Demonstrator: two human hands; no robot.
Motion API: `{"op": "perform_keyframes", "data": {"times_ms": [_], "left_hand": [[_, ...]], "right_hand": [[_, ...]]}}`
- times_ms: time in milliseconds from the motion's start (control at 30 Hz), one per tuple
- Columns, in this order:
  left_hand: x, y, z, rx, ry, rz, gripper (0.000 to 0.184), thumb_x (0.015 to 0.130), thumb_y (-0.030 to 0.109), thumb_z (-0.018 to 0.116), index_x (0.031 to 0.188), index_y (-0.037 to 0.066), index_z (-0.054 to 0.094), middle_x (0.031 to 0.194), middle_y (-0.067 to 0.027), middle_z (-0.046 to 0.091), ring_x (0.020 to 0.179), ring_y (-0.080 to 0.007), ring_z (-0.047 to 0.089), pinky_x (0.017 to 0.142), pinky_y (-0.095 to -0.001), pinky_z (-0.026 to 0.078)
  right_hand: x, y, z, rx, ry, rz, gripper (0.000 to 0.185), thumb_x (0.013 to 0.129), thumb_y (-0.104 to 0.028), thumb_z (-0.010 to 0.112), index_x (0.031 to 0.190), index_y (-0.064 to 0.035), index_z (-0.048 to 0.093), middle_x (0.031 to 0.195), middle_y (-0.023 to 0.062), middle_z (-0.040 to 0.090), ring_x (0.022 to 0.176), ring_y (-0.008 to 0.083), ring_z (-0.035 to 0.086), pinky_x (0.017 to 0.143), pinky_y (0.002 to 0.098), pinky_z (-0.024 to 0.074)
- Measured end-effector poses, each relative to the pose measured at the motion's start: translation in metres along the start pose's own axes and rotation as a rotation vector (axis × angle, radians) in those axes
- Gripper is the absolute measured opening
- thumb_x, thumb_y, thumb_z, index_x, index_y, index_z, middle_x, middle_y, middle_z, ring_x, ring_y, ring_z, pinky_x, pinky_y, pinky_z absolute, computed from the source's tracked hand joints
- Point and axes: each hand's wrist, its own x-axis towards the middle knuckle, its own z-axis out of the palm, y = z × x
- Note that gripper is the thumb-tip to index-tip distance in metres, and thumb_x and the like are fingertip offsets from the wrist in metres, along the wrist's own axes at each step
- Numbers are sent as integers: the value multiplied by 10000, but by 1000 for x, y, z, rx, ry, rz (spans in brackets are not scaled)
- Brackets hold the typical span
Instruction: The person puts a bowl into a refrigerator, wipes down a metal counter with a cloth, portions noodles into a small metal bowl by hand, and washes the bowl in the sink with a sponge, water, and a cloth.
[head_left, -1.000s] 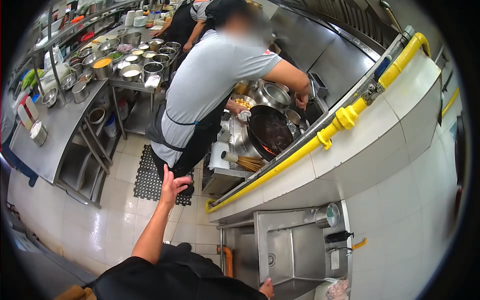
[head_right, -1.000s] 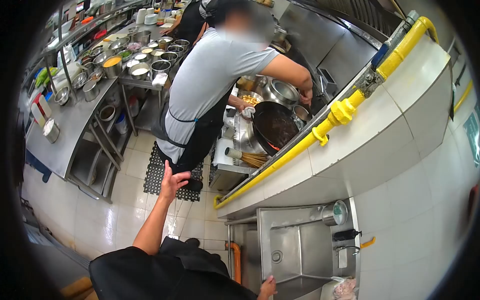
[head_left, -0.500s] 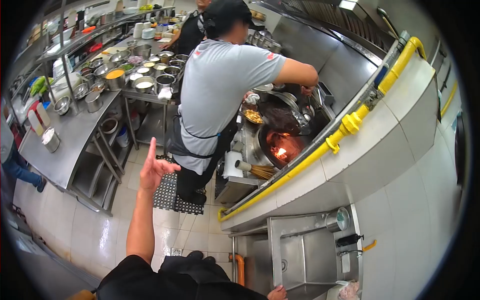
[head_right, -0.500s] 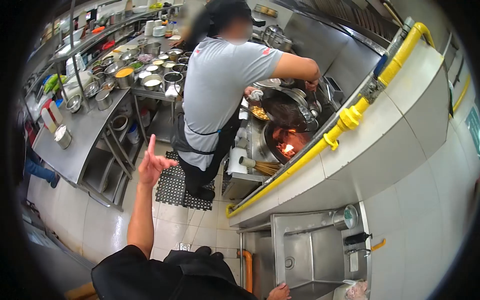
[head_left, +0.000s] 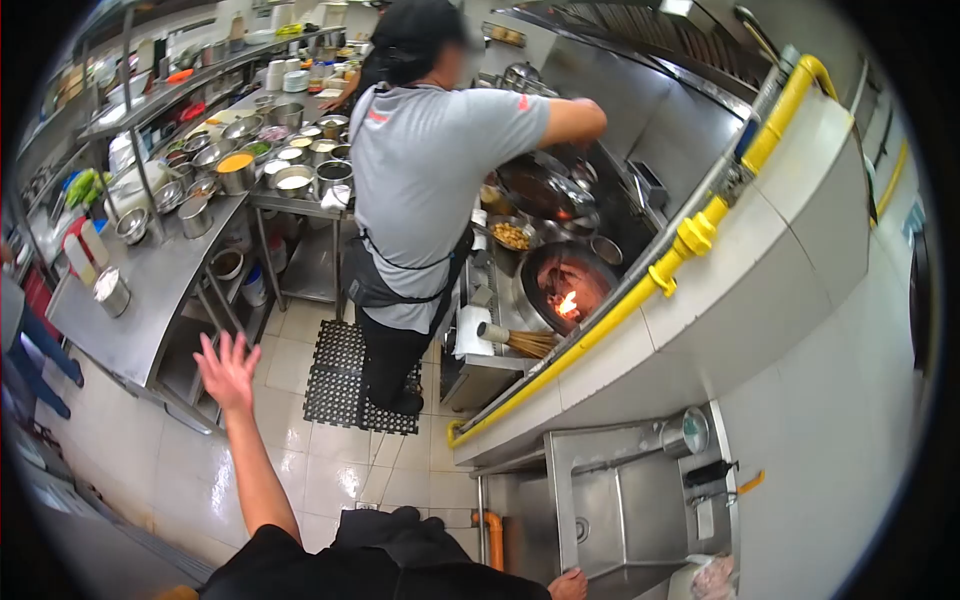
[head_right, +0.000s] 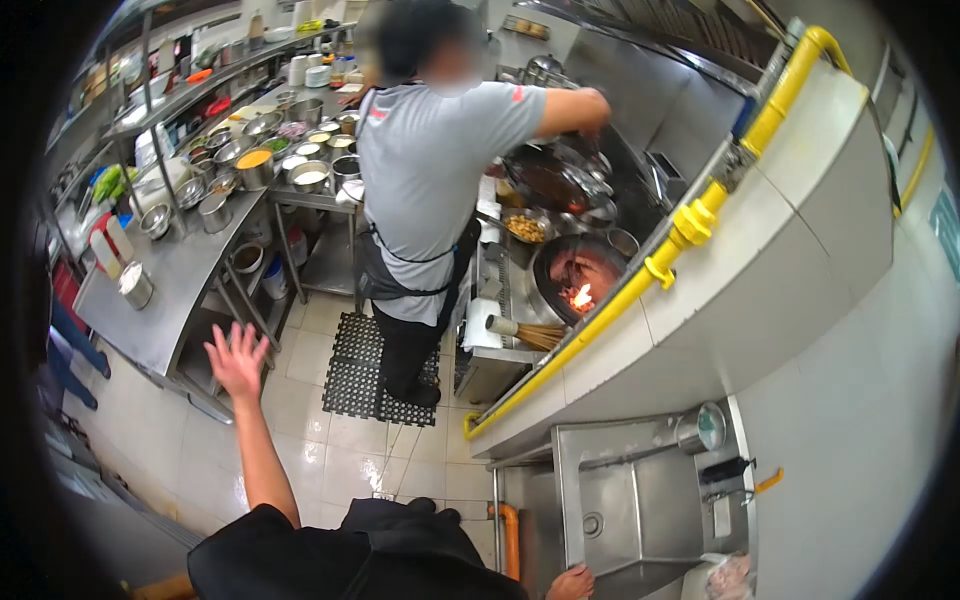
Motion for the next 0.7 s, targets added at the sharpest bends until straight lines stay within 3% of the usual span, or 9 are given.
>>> {"op": "perform_keyframes", "data": {"times_ms": [67,133,167,200,267,300,467,600,700], "left_hand": [[-7,-70,-90,220,163,-231,736,862,609,367,1423,171,180,1396,-158,310,1200,-271,407,1006,-482,300],[-43,-160,-239,687,268,-815,664,879,538,401,1346,73,321,1142,-161,483,934,-260,545,690,-421,511],[-89,-171,-251,1050,-35,-1049,613,886,514,409,1324,89,348,1044,-177,485,820,-279,552,512,-359,526],[-131,-175,-265,1350,-288,-1363,569,889,500,415,1312,123,362,1057,-164,486,860,-286,555,538,-379,537],[-209,-167,-266,1647,-655,-1721,646,823,632,433,1173,97,522,1160,-164,541,1043,-353,515,799,-524,453],[-234,-146,-221,1566,-585,-1834,675,832,650,390,1188,96,534,1247,-152,503,1071,-391,497,853,-541,418],[-274,-166,-307,1475,-630,-1570,665,869,598,373,1208,45,519,1284,-172,467,1066,-392,504,872,-574,392],[-216,-178,-294,1596,-174,-1428,573,893,458,440,1103,-71,506,971,-221,590,823,-342,598,684,-536,490],[-173,-181,-273,1275,179,-1208,432,876,362,462,1240,137,406,1114,-153,524,901,-329,563,730,-542,465]], "right_hand": [[-6,4,1,104,-208,158,366,908,-335,394,876,-22,579,871,177,564,864,360,519,834,507,363],[-10,11,22,67,0,54,329,893,-304,425,815,-21,574,809,177,554,795,357,510,760,456,372],[-11,10,19,61,-12,73,329,893,-304,425,815,-21,574,809,177,554,795,357,510,760,456,372],[-8,7,19,53,-41,93,325,889,-300,427,811,-20,573,806,176,556,796,355,512,768,451,374],[-9,7,13,28,-70,128,321,885,-295,428,807,-19,573,804,176,559,796,352,515,776,445,376],[-9,10,21,51,-51,107,318,878,-293,431,805,-18,574,807,175,562,803,352,515,779,446,376],[-9,16,28,59,-92,102,320,860,-292,429,805,-13,577,830,174,574,817,352,520,790,446,379],[-7,15,31,64,-74,86,319,865,-289,427,813,-12,579,829,176,569,812,355,520,787,449,380],[-12,19,31,86,-30,65,311,867,-280,429,822,-10,577,831,176,564,813,357,518,782,456,382]]}}
